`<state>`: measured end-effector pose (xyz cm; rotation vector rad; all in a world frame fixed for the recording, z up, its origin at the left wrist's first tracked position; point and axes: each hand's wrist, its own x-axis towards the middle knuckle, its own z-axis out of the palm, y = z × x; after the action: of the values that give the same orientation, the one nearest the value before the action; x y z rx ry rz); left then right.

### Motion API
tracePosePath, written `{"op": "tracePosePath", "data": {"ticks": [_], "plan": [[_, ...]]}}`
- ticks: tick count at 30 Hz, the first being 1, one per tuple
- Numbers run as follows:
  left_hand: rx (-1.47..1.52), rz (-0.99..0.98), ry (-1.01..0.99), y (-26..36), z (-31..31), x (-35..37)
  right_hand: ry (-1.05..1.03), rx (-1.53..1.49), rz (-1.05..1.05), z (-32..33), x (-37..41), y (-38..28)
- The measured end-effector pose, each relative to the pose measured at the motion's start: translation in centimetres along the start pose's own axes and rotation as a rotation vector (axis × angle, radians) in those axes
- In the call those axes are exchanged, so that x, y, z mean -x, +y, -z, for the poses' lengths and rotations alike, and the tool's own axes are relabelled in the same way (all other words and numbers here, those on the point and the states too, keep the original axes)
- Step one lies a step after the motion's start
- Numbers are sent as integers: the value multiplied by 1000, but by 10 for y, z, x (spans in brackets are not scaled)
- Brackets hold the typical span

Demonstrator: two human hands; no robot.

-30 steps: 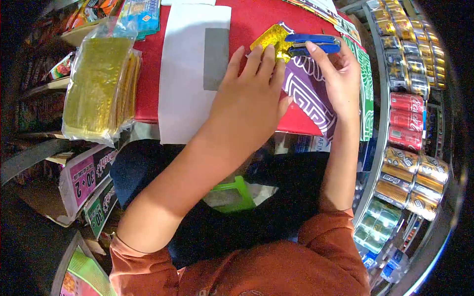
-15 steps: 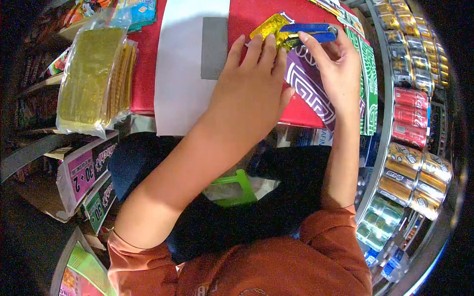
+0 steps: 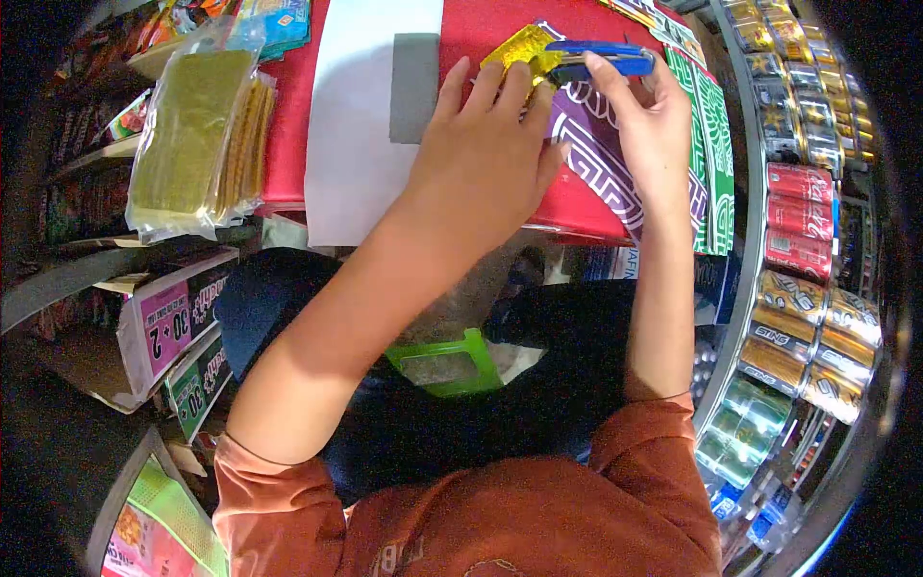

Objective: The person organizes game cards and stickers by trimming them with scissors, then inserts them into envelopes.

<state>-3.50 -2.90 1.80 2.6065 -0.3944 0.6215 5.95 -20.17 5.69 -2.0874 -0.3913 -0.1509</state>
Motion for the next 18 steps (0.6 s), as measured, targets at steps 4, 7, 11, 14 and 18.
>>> {"op": "tracePosePath", "data": {"ticks": [4, 7, 11, 14, 18], "plan": [[-13, -9, 75, -3, -12, -4, 82, -168, -41, -6, 0, 8], [-56, -10, 102, -1, -16, -6, 73, -205, -94, -5, 1, 2], [-61, -10, 98, -1, -14, -6, 58, -165, -80, -4, 0, 4], [-55, -10, 72, -1, -13, -6, 51, -137, -45, -3, -1, 3], [-28, -23, 31, -3, -4, -1, 43, -66, 5, -5, 1, 0]]}}
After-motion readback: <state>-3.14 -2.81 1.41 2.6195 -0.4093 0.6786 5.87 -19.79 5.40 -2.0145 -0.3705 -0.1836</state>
